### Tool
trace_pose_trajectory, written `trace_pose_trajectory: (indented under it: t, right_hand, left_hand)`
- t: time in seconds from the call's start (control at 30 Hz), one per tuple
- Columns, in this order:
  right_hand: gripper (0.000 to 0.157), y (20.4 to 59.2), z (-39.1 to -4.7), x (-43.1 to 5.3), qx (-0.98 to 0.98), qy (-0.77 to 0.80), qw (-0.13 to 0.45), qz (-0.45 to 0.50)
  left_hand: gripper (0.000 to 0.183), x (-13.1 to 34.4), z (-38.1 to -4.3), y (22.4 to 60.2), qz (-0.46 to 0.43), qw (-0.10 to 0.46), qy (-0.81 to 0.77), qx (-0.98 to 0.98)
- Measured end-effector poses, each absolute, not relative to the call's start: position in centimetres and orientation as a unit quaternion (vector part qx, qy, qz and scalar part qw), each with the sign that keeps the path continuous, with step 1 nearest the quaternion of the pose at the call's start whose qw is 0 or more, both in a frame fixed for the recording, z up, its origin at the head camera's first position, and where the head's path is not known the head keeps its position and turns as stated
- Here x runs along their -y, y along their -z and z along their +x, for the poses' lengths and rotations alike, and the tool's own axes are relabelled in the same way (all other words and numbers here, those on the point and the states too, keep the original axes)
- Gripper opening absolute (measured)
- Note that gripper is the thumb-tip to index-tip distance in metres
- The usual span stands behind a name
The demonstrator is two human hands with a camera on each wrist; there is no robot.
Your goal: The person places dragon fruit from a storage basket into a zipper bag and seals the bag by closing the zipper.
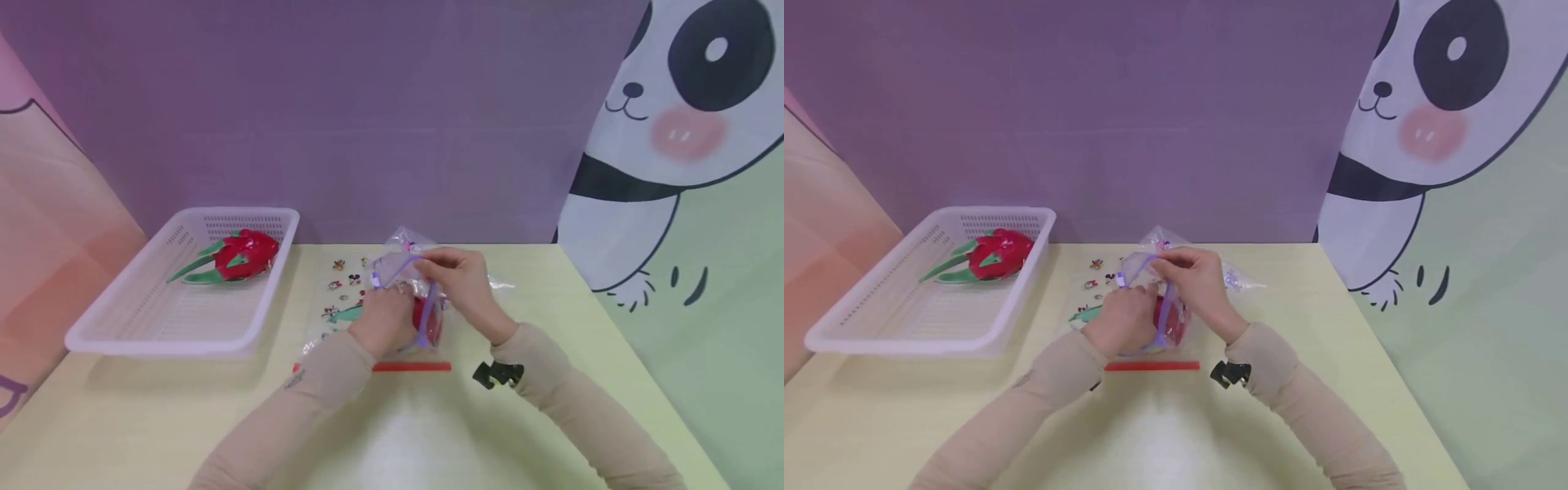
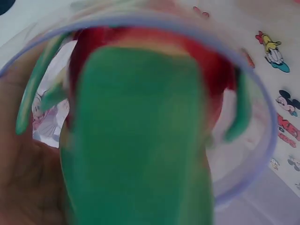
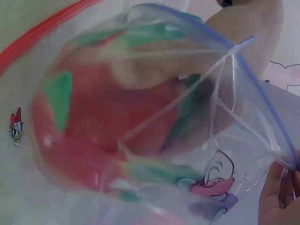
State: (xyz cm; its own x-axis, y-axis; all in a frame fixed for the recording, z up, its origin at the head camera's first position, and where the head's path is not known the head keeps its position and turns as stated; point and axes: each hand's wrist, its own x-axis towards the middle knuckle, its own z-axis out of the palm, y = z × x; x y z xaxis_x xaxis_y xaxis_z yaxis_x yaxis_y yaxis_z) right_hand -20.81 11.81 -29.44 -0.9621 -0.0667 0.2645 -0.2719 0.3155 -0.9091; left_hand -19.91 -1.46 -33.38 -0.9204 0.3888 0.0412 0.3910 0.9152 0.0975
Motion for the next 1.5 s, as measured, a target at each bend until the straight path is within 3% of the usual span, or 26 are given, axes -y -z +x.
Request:
trace_pose_trajectory:
  t: [0.13, 0.37, 0.53, 0.77, 0.97, 1.1, 1.33, 1.5]
  right_hand:
    - [0.023, 29.9, -21.4, -12.2, 0.807, -0.576, 0.095, 0.092]
    - [0.025, 30.4, -21.8, -12.6, 0.794, -0.592, 0.092, 0.098]
    - [0.025, 30.4, -21.8, -12.7, 0.786, -0.602, 0.091, 0.103]
    - [0.026, 30.1, -21.7, -12.8, 0.793, -0.597, 0.081, 0.087]
    - [0.027, 30.2, -21.8, -13.1, 0.791, -0.601, 0.078, 0.081]
    - [0.027, 30.4, -22.0, -13.4, 0.788, -0.605, 0.085, 0.077]
    - [0.027, 31.0, -22.9, -14.8, 0.794, -0.595, 0.102, 0.066]
    - [0.029, 31.1, -23.5, -16.3, 0.795, -0.593, 0.117, 0.059]
  left_hand:
    - [0.045, 2.3, -19.6, 33.4, -0.237, 0.001, 0.067, 0.969]
    - [0.027, 4.5, -18.4, 32.9, -0.320, 0.054, 0.177, 0.929]
    - [0.023, 6.6, -18.3, 31.9, -0.329, 0.078, 0.222, 0.914]
    - [0.026, 9.9, -22.0, 32.4, -0.417, 0.123, 0.193, 0.880]
    - [0.030, 9.9, -24.1, 34.5, -0.503, 0.157, 0.156, 0.835]
    - [0.022, 9.3, -24.6, 35.0, -0.518, 0.202, 0.148, 0.818]
    - [0.018, 9.5, -24.5, 34.4, -0.505, 0.227, 0.181, 0.813]
    - [0.013, 9.2, -24.5, 33.2, -0.490, 0.290, 0.213, 0.794]
